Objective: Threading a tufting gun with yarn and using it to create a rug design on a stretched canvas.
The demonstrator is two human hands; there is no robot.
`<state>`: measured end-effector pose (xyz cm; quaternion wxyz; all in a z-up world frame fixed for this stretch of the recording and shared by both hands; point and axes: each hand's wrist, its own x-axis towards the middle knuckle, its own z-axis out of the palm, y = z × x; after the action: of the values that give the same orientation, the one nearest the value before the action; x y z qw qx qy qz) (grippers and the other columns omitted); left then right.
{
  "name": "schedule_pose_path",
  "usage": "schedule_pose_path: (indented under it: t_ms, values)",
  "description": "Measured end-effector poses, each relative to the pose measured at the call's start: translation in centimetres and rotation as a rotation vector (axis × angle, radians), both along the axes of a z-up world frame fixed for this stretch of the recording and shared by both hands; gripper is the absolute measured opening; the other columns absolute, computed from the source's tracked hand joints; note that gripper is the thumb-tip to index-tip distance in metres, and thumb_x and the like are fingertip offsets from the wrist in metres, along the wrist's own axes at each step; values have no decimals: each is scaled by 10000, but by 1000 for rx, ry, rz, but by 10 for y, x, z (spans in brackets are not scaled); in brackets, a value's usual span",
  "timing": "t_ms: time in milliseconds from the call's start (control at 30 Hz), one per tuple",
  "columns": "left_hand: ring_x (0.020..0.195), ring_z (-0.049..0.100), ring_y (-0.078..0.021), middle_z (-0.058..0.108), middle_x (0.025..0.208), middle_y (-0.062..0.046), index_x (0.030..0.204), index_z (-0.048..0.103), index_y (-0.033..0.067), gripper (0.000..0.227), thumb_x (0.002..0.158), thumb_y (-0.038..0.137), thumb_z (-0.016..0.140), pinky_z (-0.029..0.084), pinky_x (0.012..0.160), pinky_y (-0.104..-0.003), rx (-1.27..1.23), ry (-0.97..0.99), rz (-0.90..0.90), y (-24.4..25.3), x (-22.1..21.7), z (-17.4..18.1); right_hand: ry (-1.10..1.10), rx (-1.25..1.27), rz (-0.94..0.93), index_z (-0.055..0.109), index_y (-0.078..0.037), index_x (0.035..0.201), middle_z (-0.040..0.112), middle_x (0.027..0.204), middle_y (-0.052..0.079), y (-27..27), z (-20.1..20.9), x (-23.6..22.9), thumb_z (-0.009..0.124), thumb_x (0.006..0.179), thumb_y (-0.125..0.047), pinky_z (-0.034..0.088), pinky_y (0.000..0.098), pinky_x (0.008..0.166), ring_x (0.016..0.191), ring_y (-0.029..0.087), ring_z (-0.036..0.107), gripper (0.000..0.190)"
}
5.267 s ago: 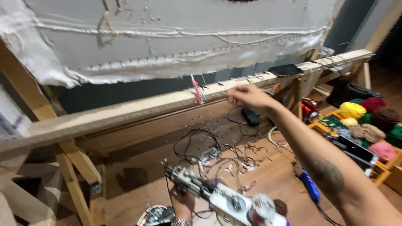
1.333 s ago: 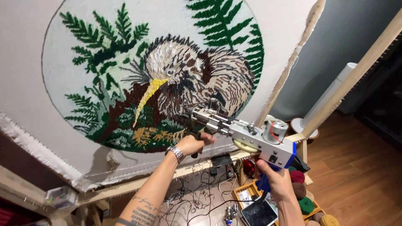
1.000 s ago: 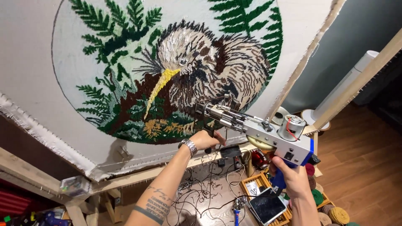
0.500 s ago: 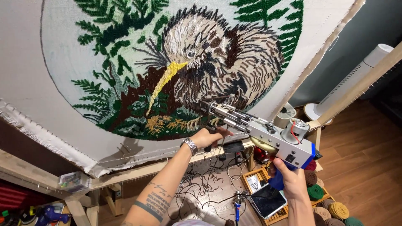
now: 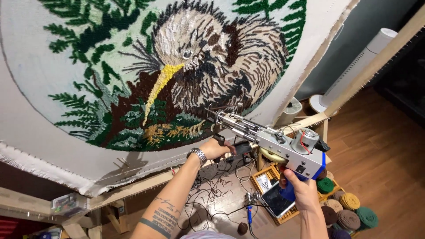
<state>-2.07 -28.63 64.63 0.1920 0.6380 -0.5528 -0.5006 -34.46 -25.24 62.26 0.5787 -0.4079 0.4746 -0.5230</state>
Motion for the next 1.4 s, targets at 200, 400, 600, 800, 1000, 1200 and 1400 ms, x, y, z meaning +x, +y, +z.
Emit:
schedule_pose_path:
  t_ms: [200,400,600,800,1000,1200,1400]
  values:
    - [506,282,-72,396,609,82,1371,683,404,520,963,647,471,239,512,-235,23,40,-33,13,-10,-5,28,18,-32,581,24,1170,605,841,147,20,-19,0,823,788,-188,505,397,520,645,260,578,499]
    - [563,416,-100,712,811,22,1012,815,276,261,969,393,586,322,526,-252,74,-117,-129,0,-6,-43,39,23,-70,611,65,1091,630,820,196,32,-39,-5,814,805,-134,484,426,496,626,302,570,404]
    - [478,353,-62,457,565,80,1275,757,384,352,1036,483,518,253,489,-218,33,75,-11,7,-9,-24,-11,60,-164,590,14,1125,604,851,171,36,-41,2,830,778,-182,470,423,485,604,287,544,464]
    - [619,501,-71,668,834,61,1183,767,324,307,971,428,571,292,490,-227,37,-65,-114,-5,-5,-12,-29,56,-185,568,-28,1220,630,903,176,35,-43,8,840,738,-253,471,406,484,612,266,543,598]
    - [465,281,-61,517,595,94,1180,808,360,276,1024,388,582,204,461,-227,-8,14,-76,-16,-4,-23,-78,38,-221,573,-25,1204,621,910,173,35,-53,9,816,789,-219,459,424,502,611,265,523,519]
    - [522,394,-72,698,772,53,1118,824,301,326,938,512,654,266,503,-221,9,-83,-162,-26,-11,-29,-48,71,-255,565,-44,1276,625,938,157,40,-49,8,830,754,-244,497,400,530,643,258,542,619]
    - [835,534,-68,764,1019,42,1198,784,267,281,929,324,724,439,721,-244,-50,218,54,-41,-33,-35,-99,-19,-192,561,-27,1250,626,923,155,27,-46,-5,823,787,-259,474,397,526,640,235,540,580]
